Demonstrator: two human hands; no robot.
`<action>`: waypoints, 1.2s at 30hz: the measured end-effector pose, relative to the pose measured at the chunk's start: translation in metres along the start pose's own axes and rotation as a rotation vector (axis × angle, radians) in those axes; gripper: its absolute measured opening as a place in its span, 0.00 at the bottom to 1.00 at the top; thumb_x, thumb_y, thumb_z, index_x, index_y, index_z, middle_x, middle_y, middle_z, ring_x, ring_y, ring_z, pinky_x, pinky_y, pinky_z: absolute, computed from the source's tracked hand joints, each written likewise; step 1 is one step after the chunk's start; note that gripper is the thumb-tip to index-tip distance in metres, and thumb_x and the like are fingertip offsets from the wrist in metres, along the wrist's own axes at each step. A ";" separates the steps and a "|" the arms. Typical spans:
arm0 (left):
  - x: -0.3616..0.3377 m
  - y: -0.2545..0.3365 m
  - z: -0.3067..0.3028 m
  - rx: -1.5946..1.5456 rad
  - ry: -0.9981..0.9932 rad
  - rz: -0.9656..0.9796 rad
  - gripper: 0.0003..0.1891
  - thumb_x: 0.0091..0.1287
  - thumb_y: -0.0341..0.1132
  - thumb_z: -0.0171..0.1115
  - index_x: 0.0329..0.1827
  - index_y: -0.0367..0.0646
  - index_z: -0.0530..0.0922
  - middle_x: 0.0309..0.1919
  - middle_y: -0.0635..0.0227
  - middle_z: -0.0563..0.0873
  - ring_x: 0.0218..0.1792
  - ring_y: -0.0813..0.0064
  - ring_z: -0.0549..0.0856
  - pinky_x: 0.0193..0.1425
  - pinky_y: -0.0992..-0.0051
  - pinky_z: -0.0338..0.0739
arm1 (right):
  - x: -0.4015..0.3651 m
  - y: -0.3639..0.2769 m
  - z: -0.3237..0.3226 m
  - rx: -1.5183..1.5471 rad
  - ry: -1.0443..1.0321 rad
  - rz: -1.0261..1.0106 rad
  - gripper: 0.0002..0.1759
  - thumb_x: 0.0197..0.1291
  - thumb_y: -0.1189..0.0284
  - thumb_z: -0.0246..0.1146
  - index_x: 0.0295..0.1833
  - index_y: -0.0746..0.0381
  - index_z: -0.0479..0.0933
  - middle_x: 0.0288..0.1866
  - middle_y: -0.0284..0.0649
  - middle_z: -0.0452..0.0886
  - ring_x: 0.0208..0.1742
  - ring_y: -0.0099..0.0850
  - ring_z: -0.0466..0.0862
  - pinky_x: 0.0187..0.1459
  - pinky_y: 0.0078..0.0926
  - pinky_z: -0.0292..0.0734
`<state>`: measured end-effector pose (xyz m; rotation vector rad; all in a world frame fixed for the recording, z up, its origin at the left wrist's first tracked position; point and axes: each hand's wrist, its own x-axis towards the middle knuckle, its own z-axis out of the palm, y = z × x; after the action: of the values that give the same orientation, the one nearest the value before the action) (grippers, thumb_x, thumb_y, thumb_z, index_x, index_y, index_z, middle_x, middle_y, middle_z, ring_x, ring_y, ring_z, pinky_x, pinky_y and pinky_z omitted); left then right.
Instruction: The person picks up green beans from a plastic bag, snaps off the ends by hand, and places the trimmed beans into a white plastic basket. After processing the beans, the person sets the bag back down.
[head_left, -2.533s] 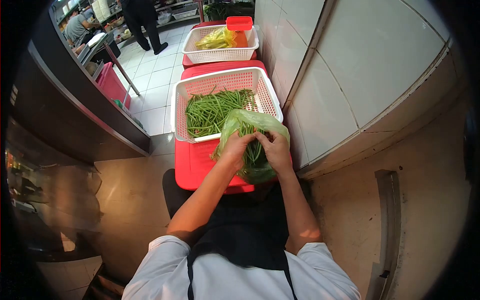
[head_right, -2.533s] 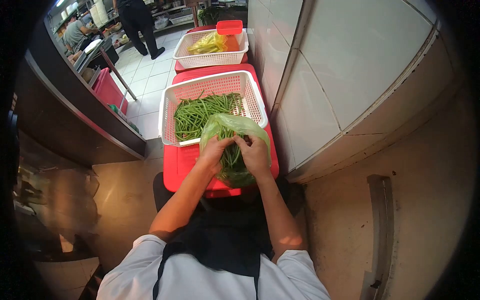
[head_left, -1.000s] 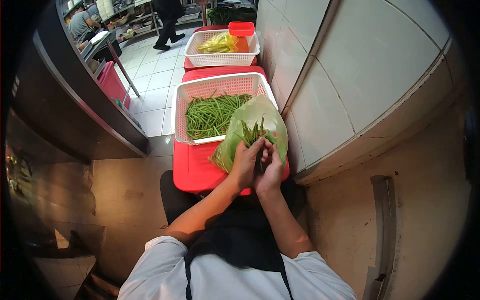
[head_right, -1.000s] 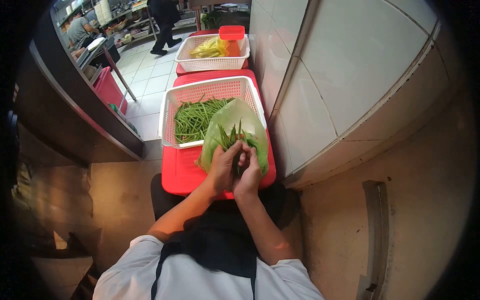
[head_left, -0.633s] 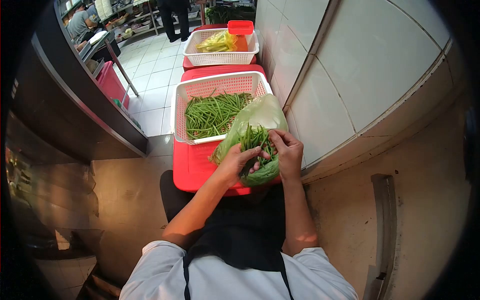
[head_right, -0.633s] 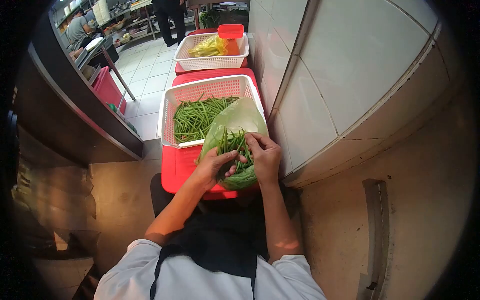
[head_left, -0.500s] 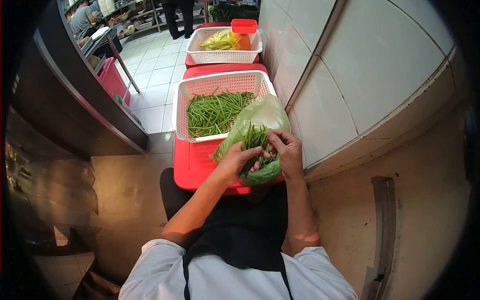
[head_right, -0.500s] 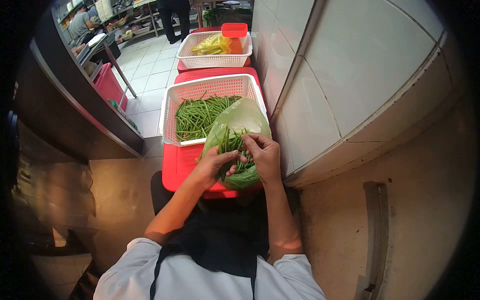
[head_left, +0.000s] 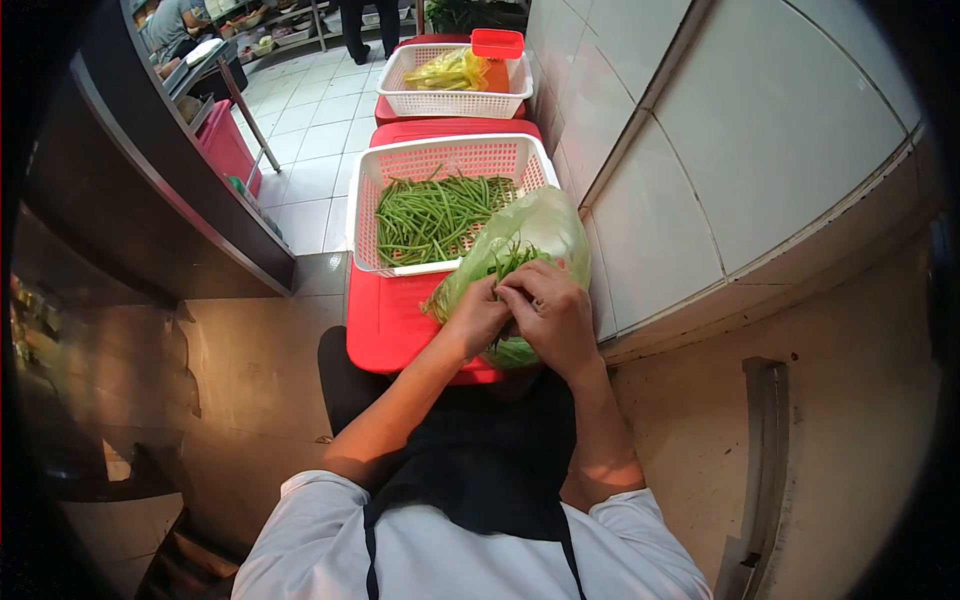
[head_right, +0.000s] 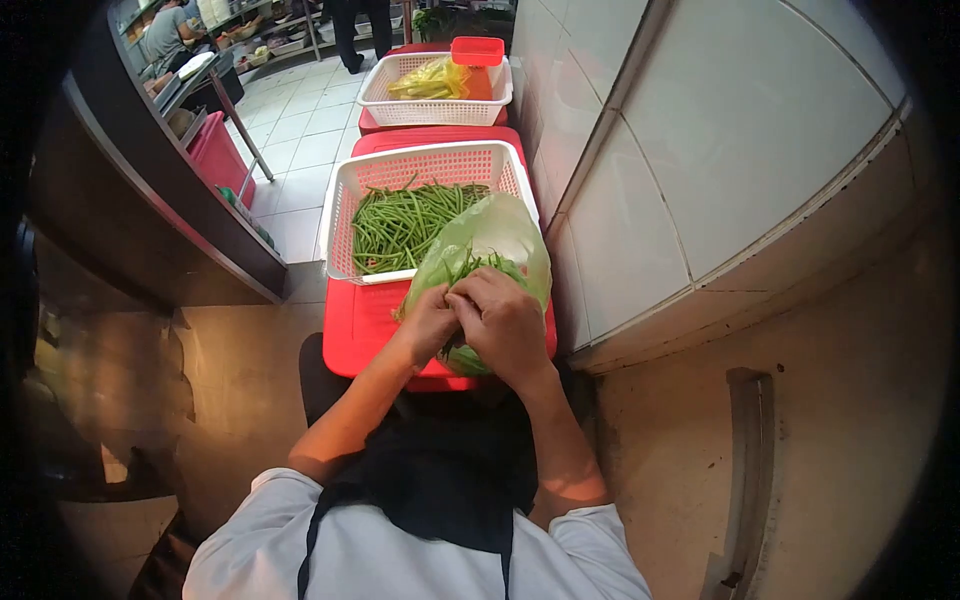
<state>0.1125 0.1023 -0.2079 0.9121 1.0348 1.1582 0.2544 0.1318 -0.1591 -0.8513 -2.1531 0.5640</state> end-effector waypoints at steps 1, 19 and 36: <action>-0.001 0.001 0.000 0.003 0.003 -0.002 0.04 0.76 0.27 0.57 0.43 0.36 0.80 0.27 0.72 0.80 0.25 0.83 0.78 0.25 0.79 0.68 | 0.001 0.000 0.000 -0.004 0.004 0.018 0.07 0.62 0.76 0.70 0.45 0.64 0.85 0.40 0.43 0.85 0.41 0.43 0.86 0.51 0.38 0.78; -0.005 -0.001 -0.005 -0.013 -0.053 -0.068 0.12 0.72 0.35 0.70 0.53 0.42 0.79 0.32 0.73 0.83 0.27 0.84 0.81 0.29 0.80 0.74 | -0.004 0.002 -0.010 0.072 0.159 0.048 0.04 0.63 0.80 0.67 0.43 0.65 0.80 0.41 0.46 0.85 0.42 0.46 0.87 0.45 0.38 0.82; -0.017 0.016 -0.006 -0.120 -0.087 -0.090 0.11 0.78 0.40 0.63 0.55 0.43 0.80 0.36 0.70 0.89 0.22 0.87 0.75 0.22 0.85 0.64 | -0.009 0.015 -0.026 0.028 0.242 0.201 0.06 0.62 0.77 0.70 0.44 0.67 0.85 0.41 0.45 0.87 0.38 0.39 0.87 0.44 0.34 0.81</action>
<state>0.1013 0.0891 -0.1916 0.8063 0.9168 1.0848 0.2850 0.1388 -0.1557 -1.0712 -1.8501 0.5594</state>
